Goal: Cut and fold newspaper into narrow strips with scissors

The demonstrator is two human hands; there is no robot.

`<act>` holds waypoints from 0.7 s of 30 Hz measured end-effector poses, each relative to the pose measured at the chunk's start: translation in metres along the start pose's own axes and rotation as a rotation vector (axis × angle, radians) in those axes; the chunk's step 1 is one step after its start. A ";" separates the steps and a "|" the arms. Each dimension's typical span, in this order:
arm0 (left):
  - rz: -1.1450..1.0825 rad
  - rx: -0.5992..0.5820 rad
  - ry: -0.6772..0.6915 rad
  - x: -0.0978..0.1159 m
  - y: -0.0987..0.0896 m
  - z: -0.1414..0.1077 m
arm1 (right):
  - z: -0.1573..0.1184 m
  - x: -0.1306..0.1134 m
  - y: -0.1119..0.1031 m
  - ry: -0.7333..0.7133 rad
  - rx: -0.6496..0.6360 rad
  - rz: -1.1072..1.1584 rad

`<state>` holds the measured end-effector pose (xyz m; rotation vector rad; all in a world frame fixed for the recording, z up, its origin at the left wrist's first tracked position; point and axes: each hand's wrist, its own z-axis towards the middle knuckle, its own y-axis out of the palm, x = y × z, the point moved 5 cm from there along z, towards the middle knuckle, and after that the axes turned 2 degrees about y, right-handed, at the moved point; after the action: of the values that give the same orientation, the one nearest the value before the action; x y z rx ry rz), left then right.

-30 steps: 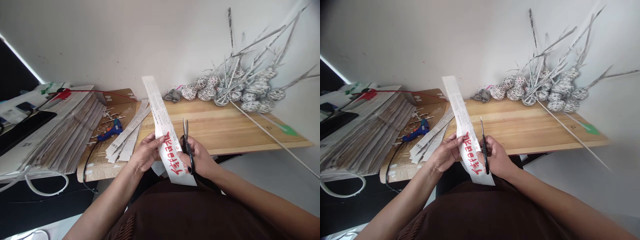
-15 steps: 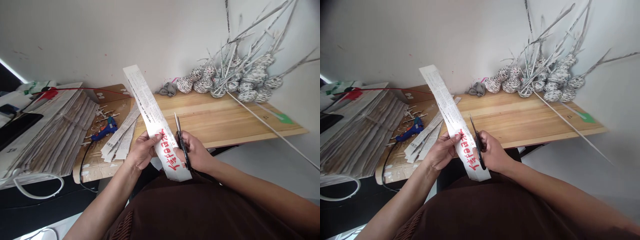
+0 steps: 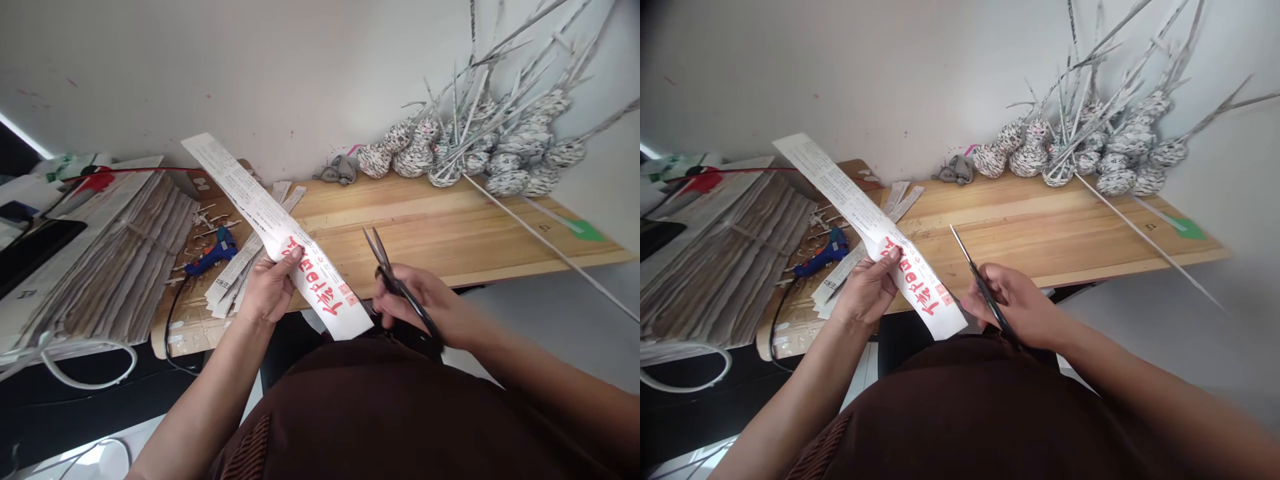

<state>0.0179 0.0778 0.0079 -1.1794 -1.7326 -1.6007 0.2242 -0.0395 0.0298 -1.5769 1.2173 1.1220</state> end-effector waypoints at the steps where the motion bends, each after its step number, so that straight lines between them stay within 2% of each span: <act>1: -0.023 0.017 0.028 0.004 -0.003 0.003 | -0.007 0.002 0.000 0.040 -0.080 -0.014; 3: -0.060 0.041 0.064 0.009 -0.009 0.008 | -0.020 0.008 0.001 0.088 -0.204 -0.041; 5: -0.089 0.051 0.087 0.014 -0.012 0.013 | -0.029 0.013 0.000 0.083 -0.250 -0.090; 13: -0.124 0.059 0.118 0.023 -0.016 0.020 | -0.031 0.014 -0.003 0.094 -0.318 -0.115; 21: -0.068 -0.014 0.057 0.006 -0.008 0.010 | -0.011 0.006 0.016 0.132 -0.324 -0.039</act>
<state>0.0101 0.0900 0.0071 -1.0822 -1.7446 -1.6723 0.2115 -0.0548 0.0257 -1.9363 1.1239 1.2537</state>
